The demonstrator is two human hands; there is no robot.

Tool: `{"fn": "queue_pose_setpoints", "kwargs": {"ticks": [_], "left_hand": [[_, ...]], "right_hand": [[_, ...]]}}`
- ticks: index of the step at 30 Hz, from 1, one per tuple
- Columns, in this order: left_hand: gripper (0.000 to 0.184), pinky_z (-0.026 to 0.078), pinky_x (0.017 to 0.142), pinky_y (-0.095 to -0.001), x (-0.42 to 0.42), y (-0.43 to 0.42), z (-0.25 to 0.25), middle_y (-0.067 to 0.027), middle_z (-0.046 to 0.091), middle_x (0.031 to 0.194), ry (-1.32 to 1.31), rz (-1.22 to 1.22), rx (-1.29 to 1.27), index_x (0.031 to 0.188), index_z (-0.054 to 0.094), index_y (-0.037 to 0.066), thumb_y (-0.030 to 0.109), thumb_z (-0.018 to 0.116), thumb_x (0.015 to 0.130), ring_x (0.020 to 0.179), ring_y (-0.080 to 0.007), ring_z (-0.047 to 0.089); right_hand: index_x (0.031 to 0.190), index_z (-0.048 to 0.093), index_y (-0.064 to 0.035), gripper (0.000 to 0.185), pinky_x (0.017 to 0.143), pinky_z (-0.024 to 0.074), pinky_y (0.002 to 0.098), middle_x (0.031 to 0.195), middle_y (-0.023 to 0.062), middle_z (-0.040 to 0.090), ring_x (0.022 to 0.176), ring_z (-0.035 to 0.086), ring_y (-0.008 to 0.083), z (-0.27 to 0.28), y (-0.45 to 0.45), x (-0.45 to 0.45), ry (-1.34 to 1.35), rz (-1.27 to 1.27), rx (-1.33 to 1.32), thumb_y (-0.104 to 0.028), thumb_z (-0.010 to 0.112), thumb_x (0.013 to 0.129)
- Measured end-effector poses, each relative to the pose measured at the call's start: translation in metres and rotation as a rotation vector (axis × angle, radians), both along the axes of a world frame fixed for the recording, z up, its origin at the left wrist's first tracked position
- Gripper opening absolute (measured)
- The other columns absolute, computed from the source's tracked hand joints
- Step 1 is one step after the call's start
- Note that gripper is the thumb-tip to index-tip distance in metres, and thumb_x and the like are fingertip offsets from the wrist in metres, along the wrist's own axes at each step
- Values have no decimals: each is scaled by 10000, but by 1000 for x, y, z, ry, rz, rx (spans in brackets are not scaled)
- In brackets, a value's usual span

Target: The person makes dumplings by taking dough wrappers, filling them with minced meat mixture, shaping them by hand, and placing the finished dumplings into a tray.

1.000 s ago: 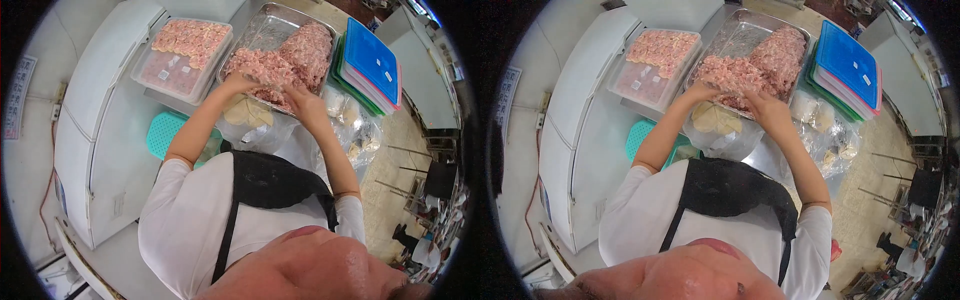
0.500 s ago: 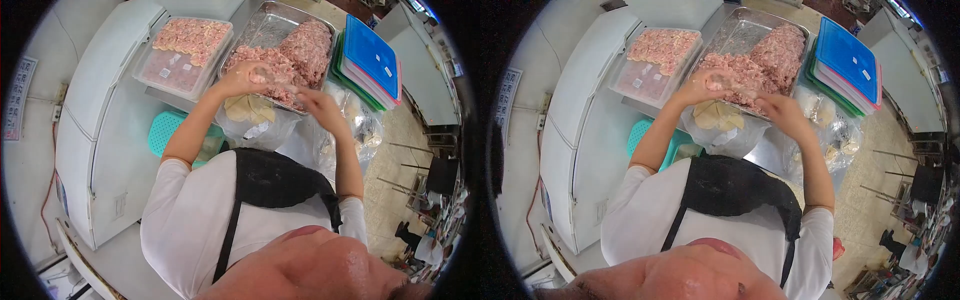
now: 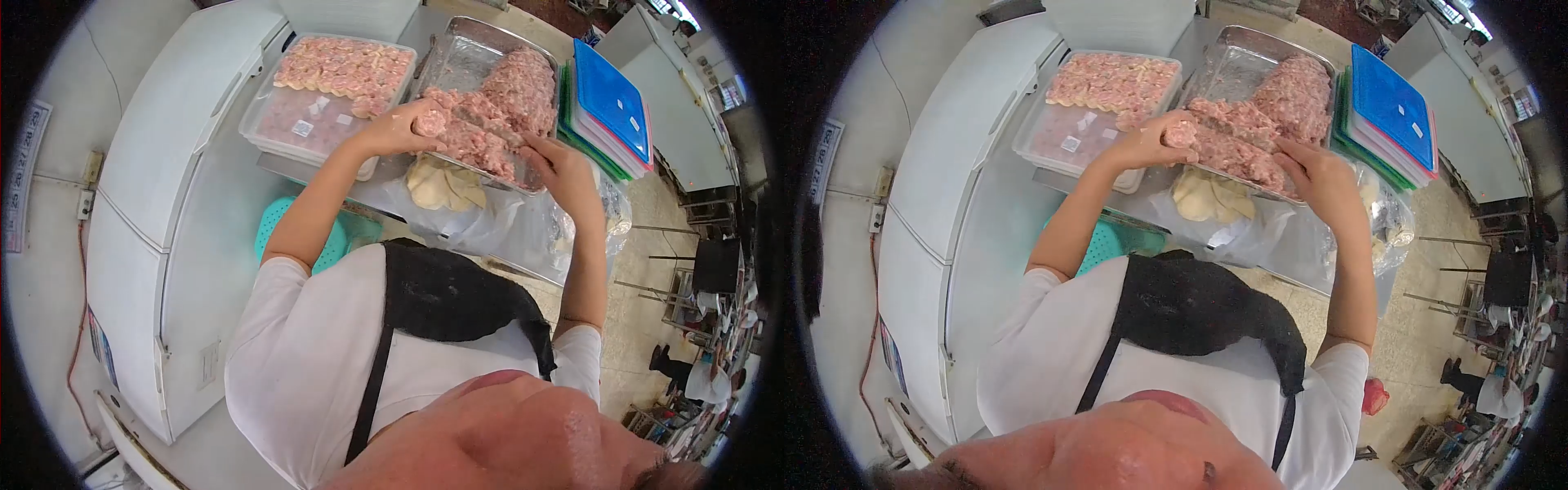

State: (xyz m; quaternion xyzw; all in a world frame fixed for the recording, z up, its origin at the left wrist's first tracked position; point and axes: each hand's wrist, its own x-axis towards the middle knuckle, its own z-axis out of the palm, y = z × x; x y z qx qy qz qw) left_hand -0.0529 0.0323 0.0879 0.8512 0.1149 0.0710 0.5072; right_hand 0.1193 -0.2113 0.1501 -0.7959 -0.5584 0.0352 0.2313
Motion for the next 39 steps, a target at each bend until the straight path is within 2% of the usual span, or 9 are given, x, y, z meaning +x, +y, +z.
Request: {"fn": "queue_pose_setpoints", "kwargs": {"ticks": [1, 4, 7, 12, 16, 22, 27, 35, 39], "left_hand": [[498, 440, 923, -357, -11, 3, 11, -88, 613, 1172, 85, -15, -126, 1164, 593, 91, 261, 768, 730, 1047, -227, 588], [438, 462, 868, -358, -28, 30, -13, -67, 633, 1121, -175, -47, 191, 1096, 612, 82, 267, 771, 733, 966, -210, 602], [477, 467, 846, -358, -45, 55, -21, -73, 642, 1094, -244, -126, 189, 1105, 606, 76, 303, 783, 724, 951, -230, 599], [554, 485, 820, -333, -94, 91, -16, -102, 650, 1022, -109, 44, 240, 1095, 611, 65, 366, 802, 671, 931, -244, 610], [485, 480, 839, -358, -115, 153, -58, -124, 626, 1076, -78, 126, 293, 1081, 603, 57, 284, 773, 688, 953, -273, 601], [545, 454, 904, -410, -96, 164, -76, -196, 520, 1261, -65, 228, 487, 1205, 522, 58, 199, 713, 714, 1111, -348, 539], [750, 438, 940, -418, -71, 139, -88, -245, 491, 1302, -114, 268, 518, 1378, 367, 65, 205, 711, 726, 1155, -378, 515], [841, 413, 984, -414, -38, 134, -93, -261, 469, 1323, -157, 259, 572, 1443, 274, 61, 172, 712, 733, 1184, -392, 491], [811, 401, 1003, -408, -46, 136, -88, -204, 469, 1359, -111, 217, 531, 1428, 317, 83, 163, 734, 737, 1235, -368, 460]], "right_hand": [[1118, 628, -13, 302, 776, 494, 367, 996, 180, 663, 890, 649, 328, 12, 5, -13, 92, 11, 10, -220, 590, 901], [1135, 622, -67, 322, 746, 502, 403, 959, 162, 669, 885, 641, 341, -5, 30, -56, 56, 85, 58, -287, 571, 905], [1158, 603, -68, 330, 755, 496, 418, 960, 182, 657, 894, 631, 357, -31, 57, -82, 93, 107, -57, -284, 558, 913], [1113, 620, -29, 308, 743, 485, 405, 963, 208, 643, 888, 626, 379, -43, 53, -89, 222, 44, 13, -251, 584, 902], [1183, 606, -4, 337, 572, 434, 243, 746, 40, 607, 628, 536, 89, -87, 13, -81, 501, -161, 102, -226, 588, 930], [1169, 632, -57, 301, 440, 254, 174, 636, -70, 478, 494, 357, -1, -91, -41, -100, 879, -508, 159, -242, 570, 940], [1173, 628, -42, 312, 449, 238, 179, 623, -81, 428, 500, 333, 4, -92, -56, -101, 885, -565, 223, -246, 564, 945], [1063, 658, -62, 299, 468, 217, 192, 617, -92, 341, 525, 300, 12, -89, -51, -81, 864, -518, 171, -307, 517, 966], [951, 664, -54, 380, 501, 327, 269, 603, 8, 440, 533, 417, 115, -94, -50, -29, 627, -412, -14, -381, 473, 970]]}}
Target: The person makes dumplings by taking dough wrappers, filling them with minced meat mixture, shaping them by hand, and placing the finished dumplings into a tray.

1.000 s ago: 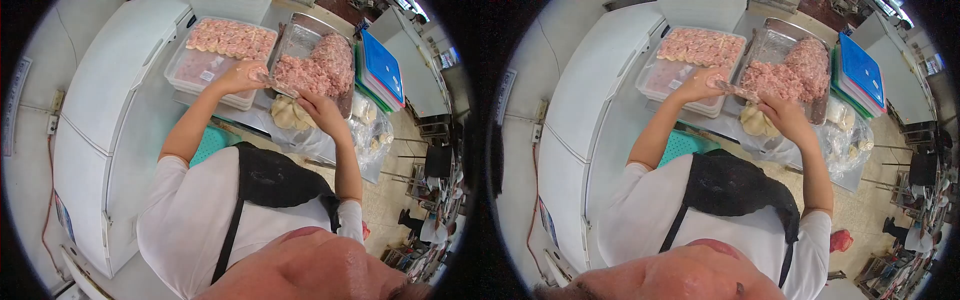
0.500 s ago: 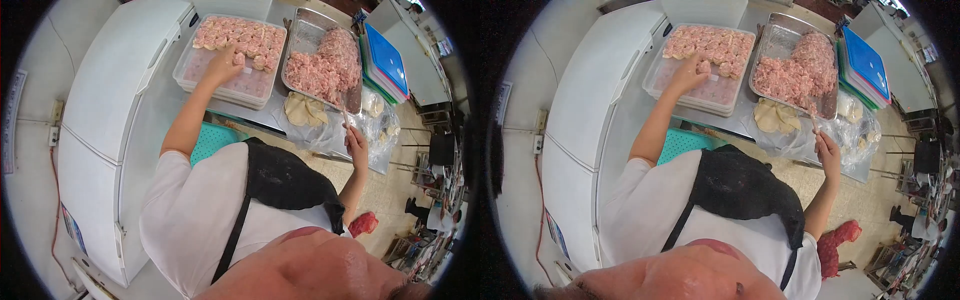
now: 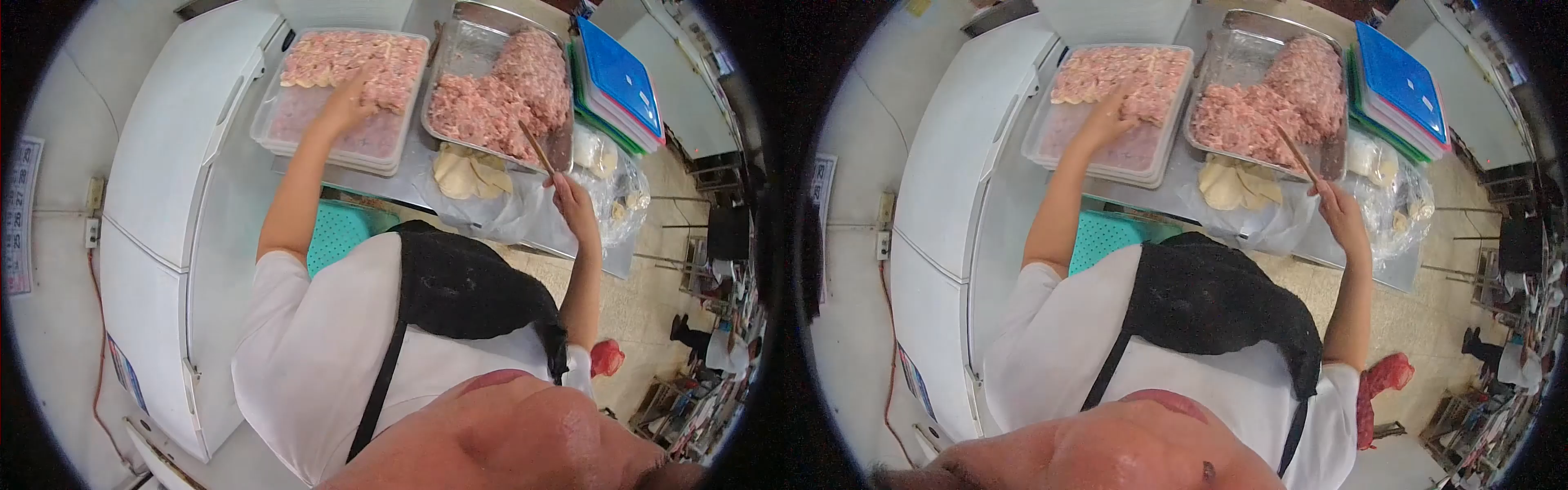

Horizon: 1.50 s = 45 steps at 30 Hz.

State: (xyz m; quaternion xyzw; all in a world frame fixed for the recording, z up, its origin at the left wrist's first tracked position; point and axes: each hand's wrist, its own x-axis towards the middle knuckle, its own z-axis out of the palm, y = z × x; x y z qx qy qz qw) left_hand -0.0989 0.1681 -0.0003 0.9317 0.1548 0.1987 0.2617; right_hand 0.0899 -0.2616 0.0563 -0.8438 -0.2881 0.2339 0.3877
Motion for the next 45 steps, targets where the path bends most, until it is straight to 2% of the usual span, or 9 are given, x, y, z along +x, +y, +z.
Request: {"fn": "queue_pose_setpoints", "kwargs": {"ticks": [5, 11, 17, 24, 27, 30, 33, 39, 45], "left_hand": [[590, 453, 925, -397, -1, -68, 51, -188, 554, 1260, 7, 75, 94, 1332, 465, 74, 167, 670, 787, 1104, -332, 558], [332, 464, 887, -361, 55, -188, 10, -147, 607, 1101, 104, -322, -314, 1129, 590, 45, 201, 628, 839, 1027, -303, 577], [302, 436, 864, -423, 103, -254, -89, -138, 612, 946, -134, -295, 83, 1044, 637, 34, 230, 616, 815, 979, -326, 548], [246, 440, 844, -425, 96, -258, -63, -136, 615, 947, -49, -241, 9, 1019, 646, 32, 184, 598, 831, 969, -350, 542], [284, 462, 853, -359, 79, -251, -59, -114, 646, 1006, -201, -125, -136, 1065, 637, 33, 234, 586, 871, 945, -267, 607], [265, 477, 827, -339, 71, -251, -43, -70, 651, 1011, -150, 153, -1100, 1087, 626, 32, 223, 557, 916, 974, -186, 606], [258, 480, 822, -300, 61, -236, -50, -51, 633, 1054, -64, 155, -836, 1122, 615, 36, 198, 559, 929, 998, -142, 587], [218, 475, 818, -264, 60, -225, -22, -57, 645, 1029, -375, -7, -1709, 1060, 651, 22, 153, 565, 908, 903, -119, 596], [253, 467, 877, -303, 52, -194, -27, -77, 646, 1099, -143, -254, -568, 1072, 648, -2, 152, 520, 918, 1024, -168, 591]], "right_hand": [[871, 670, -36, 412, 635, 461, 433, 728, 146, 621, 687, 617, 311, 4, -1, 77, -746, 243, -389, -400, 489, 941], [812, 678, -76, 375, 655, 508, 465, 771, 172, 657, 759, 651, 351, -9, 48, 122, -936, 467, -452, -402, 511, 893], [796, 668, -81, 346, 629, 510, 483, 740, 168, 656, 703, 651, 351, -46, 38, 102, -814, 639, -373, -362, 496, 900], [870, 683, -84, 382, 666, 502, 437, 794, 157, 664, 764, 642, 332, -42, 19, 130, -406, 558, -120, -402, 481, 934], [825, 665, -74, 378, 667, 500, 447, 771, 156, 657, 757, 640, 339, -19, 21, 140, -700, 549, -213, -383, 480, 939], [767, 632, -61, 380, 663, 501, 450, 746, 148, 649, 741, 641, 340, -40, 21, 123, -795, 637, -333, -363, 479, 941], [809, 669, -60, 395, 673, 493, 493, 772, 181, 647, 756, 636, 375, -29, 22, 99, -630, 613, -302, -372, 463, 936], [871, 690, -68, 384, 674, 493, 481, 765, 183, 644, 751, 638, 368, -20, 51, 107, -482, 508, -174, -397, 500, 924], [775, 674, -74, 339, 618, 519, 441, 748, 154, 660, 724, 659, 334, -3, 124, 75, -965, 588, -198, -343, 515, 907]]}}
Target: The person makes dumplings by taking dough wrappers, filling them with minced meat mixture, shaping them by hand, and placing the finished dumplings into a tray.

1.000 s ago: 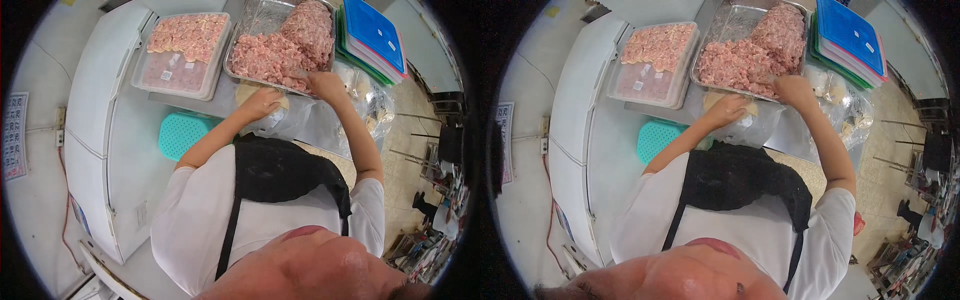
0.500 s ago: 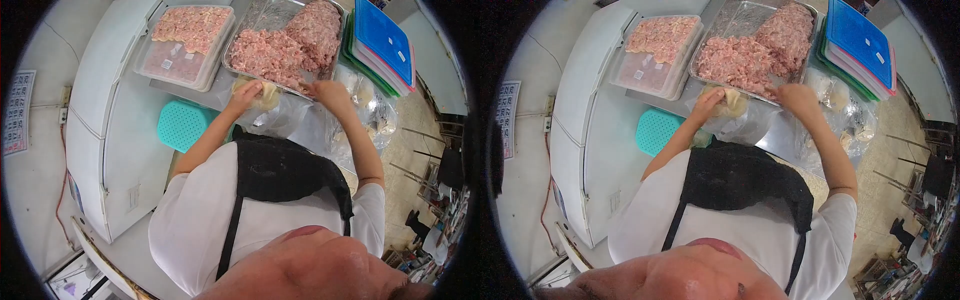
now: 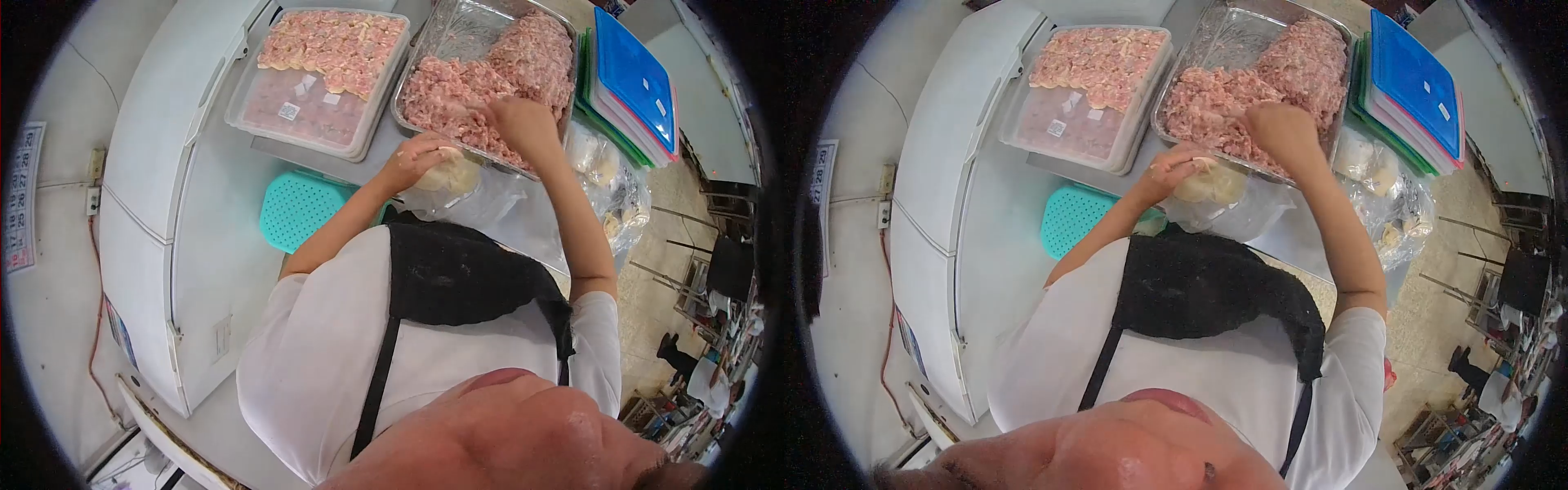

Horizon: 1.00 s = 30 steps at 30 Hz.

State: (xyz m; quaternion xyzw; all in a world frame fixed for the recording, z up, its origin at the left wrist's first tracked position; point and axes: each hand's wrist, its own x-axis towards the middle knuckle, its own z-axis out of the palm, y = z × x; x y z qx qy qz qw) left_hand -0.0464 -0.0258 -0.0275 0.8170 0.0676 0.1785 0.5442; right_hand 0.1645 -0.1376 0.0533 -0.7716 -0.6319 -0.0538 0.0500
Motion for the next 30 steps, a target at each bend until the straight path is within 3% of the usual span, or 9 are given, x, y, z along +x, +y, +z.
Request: {"fn": "queue_pose_setpoints", "kwargs": {"ticks": [3, 6, 9, 12, 15, 20, 24, 27, 30], "left_hand": [[271, 457, 919, -310, -6, 11, 0, -92, 638, 1112, 42, -33, -400, 1129, 623, 6, 147, 518, 923, 1075, -170, 575], [308, 473, 917, -312, -9, 16, -2, -101, 634, 1106, -9, -66, -1264, 1184, 585, 11, 172, 524, 928, 1043, -185, 600], [334, 497, 907, -329, -12, 20, 1, -98, 625, 1108, 114, -41, -1064, 1218, 551, 12, 187, 518, 935, 1002, -214, 627], [310, 521, 828, -354, -8, 21, -1, -96, 655, 1041, 95, -128, -956, 1159, 594, 28, 227, 528, 930, 932, -235, 652], [267, 507, 794, -369, -1, 26, -2, -110, 671, 963, 94, -238, 218, 1069, 641, 58, 250, 546, 910, 913, -255, 653], [216, 485, 775, -352, 10, 18, 28, -139, 654, 914, 34, -338, 18, 998, 661, 61, 224, 568, 890, 870, -264, 636], [209, 484, 768, -346, 18, 19, 61, -147, 652, 909, -190, -421, -8, 1000, 658, 52, 206, 585, 880, 862, -251, 640], [225, 487, 790, -341, 16, 18, 85, -129, 661, 931, -46, -507, -459, 1017, 655, 48, 203, 596, 867, 866, -258, 643], [244, 495, 813, -350, 40, 20, 42, -96, 676, 930, 41, -308, 137, 1043, 653, 40, 208, 590, 877, 867, -253, 648]], "right_hand": [[804, 661, -76, 266, 649, 526, 445, 756, 167, 661, 731, 665, 328, -38, 9, -30, 72, -29, -193, -279, 514, 892], [891, 673, -78, 267, 670, 513, 454, 768, 162, 655, 748, 656, 335, -31, 10, -48, 295, -43, -167, -295, 518, 904], [988, 684, -105, 305, 663, 499, 450, 798, 145, 652, 747, 646, 335, -31, 4, -29, 585, -102, -102, -344, 505, 925], [938, 682, -96, 313, 652, 506, 443, 797, 142, 658, 747, 652, 323, -11, 22, -31, 201, -166, -38, -348, 496, 932], [847, 664, -82, 314, 645, 519, 435, 766, 140, 662, 761, 658, 319, -20, 43, -52, -18, -201, -135, -344, 507, 920], [797, 675, -28, 352, 606, 509, 366, 755, 190, 664, 730, 679, 281, -34, 17, -44, 291, -127, -112, -308, 505, 925], [915, 699, -17, 346, 569, 440, 303, 650, 103, 615, 627, 598, 173, -40, -10, -32, 846, -347, 124, -326, 546, 931], [1004, 707, -42, 344, 500, 330, 220, 614, -43, 489, 560, 392, 34, -37, -33, -20, 1120, -436, 261, -343, 552, 946], [1019, 703, -46, 357, 490, 293, 193, 626, -56, 500, 552, 379, 18, -25, -44, -28, 1333, -588, 413, -357, 541, 954]]}}
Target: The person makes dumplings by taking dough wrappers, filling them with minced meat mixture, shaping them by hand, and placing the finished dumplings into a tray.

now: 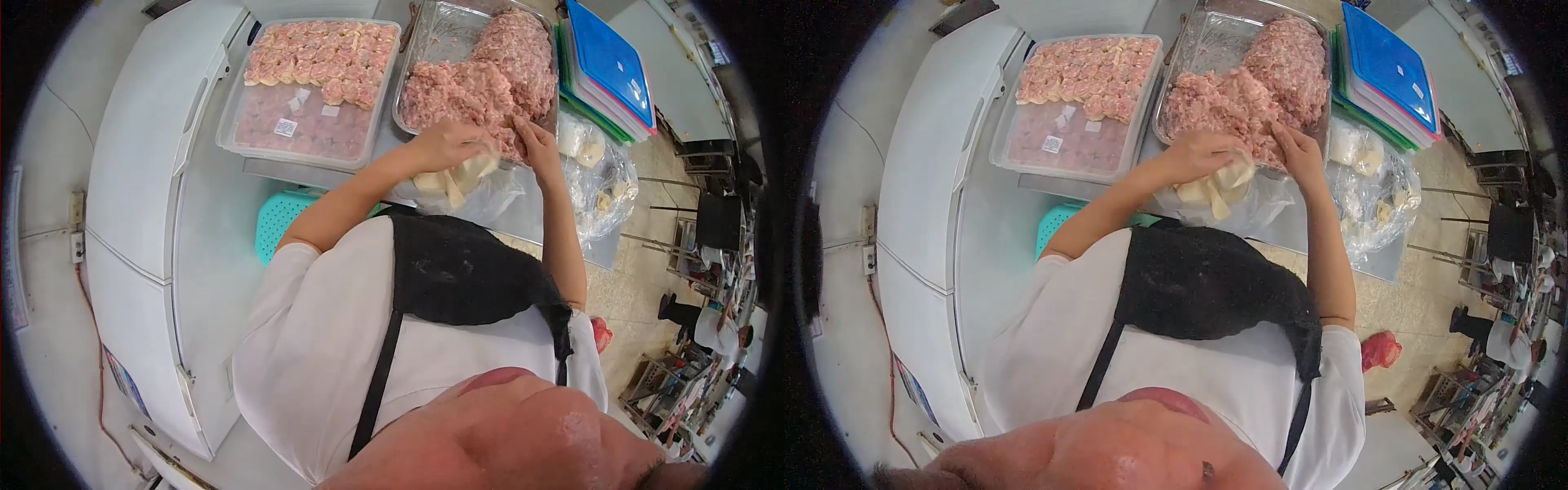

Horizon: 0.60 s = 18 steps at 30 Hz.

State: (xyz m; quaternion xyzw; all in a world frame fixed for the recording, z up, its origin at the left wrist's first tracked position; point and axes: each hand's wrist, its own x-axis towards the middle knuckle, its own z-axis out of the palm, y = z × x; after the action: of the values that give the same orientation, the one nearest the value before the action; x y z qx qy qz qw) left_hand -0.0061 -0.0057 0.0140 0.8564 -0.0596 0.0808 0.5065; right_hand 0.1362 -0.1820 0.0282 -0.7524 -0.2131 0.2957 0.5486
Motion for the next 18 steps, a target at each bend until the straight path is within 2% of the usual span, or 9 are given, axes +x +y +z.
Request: {"fn": "queue_pose_setpoints", "kwargs": {"ticks": [1, 4, 7, 10, 11, 14, 15, 16, 18], "left_hand": [[229, 489, 844, -367, -1, -1, -10, -89, 674, 1006, -140, 102, 264, 1048, 659, 43, 190, 552, 908, 944, -248, 640], [257, 480, 883, -377, 10, -7, -17, -122, 643, 1107, -167, 263, -167, 1106, 633, 33, 169, 479, 952, 1030, -252, 614], [363, 495, 882, -424, 22, -12, -2, -162, 609, 1165, 8, 352, -1188, 1226, 553, 13, 218, 425, 955, 1044, -303, 599], [453, 453, 939, -487, 35, -6, 11, -167, 569, 1191, -41, 160, -1745, 1279, 479, -3, 320, 398, 973, 1087, -312, 563], [474, 440, 947, -501, 37, -4, 15, -162, 575, 1166, -64, 146, -1801, 1269, 481, 5, 362, 395, 970, 1079, -313, 562], [575, 372, 992, -553, 38, 2, 19, -178, 561, 1163, -98, 182, -1886, 1251, 473, 10, 491, 367, 955, 1110, -347, 526], [631, 330, 1020, -577, 38, 10, 8, -203, 536, 1209, -97, 251, -1855, 1252, 462, -3, 537, 344, 946, 1156, -378, 492], [687, 289, 1048, -602, 38, 16, 1, -229, 510, 1255, -95, 322, -1821, 1253, 450, -15, 582, 322, 937, 1203, -410, 458], [690, 286, 1054, -594, 34, 18, -1, -217, 522, 1234, -78, 382, -1810, 1239, 463, 2, 603, 342, 923, 1184, -394, 472]], "right_hand": [[1024, 695, -43, 355, 487, 267, 178, 637, -80, 477, 552, 358, 10, 9, -3, -5, 50, -54, 4, -356, 540, 957], [1028, 686, -54, 345, 440, 214, 209, 570, -76, 402, 478, 314, 25, 13, -16, -5, 89, -42, 101, -354, 529, 961], [1051, 679, -72, 321, 453, 237, 204, 598, -67, 432, 498, 339, 24, 14, -18, -8, 116, -31, 208, -341, 528, 962], [1074, 676, -91, 296, 471, 257, 192, 629, -63, 448, 532, 363, 20, 8, -4, -20, 22, -61, 265, -325, 532, 962], [1085, 661, -49, 321, 510, 363, 217, 666, -45, 497, 592, 447, 52, 10, -2, -25, -176, -21, 58, -316, 529, 965], [1128, 642, -42, 299, 652, 492, 324, 847, 109, 678, 772, 663, 225, -17, -4, -17, -652, 80, -22, -247, 604, 913], [1128, 638, -67, 288, 717, 508, 404, 946, 166, 667, 883, 658, 326, 0, -10, -14, -813, 195, -80, -243, 591, 904], [1125, 634, -72, 281, 710, 509, 415, 938, 162, 667, 867, 654, 336, 17, -12, -16, -891, 237, -211, -239, 581, 905], [1119, 625, -81, 268, 694, 511, 437, 923, 155, 667, 835, 647, 357, 49, -20, -26, -1032, 315, -482, -231, 562, 905]]}}
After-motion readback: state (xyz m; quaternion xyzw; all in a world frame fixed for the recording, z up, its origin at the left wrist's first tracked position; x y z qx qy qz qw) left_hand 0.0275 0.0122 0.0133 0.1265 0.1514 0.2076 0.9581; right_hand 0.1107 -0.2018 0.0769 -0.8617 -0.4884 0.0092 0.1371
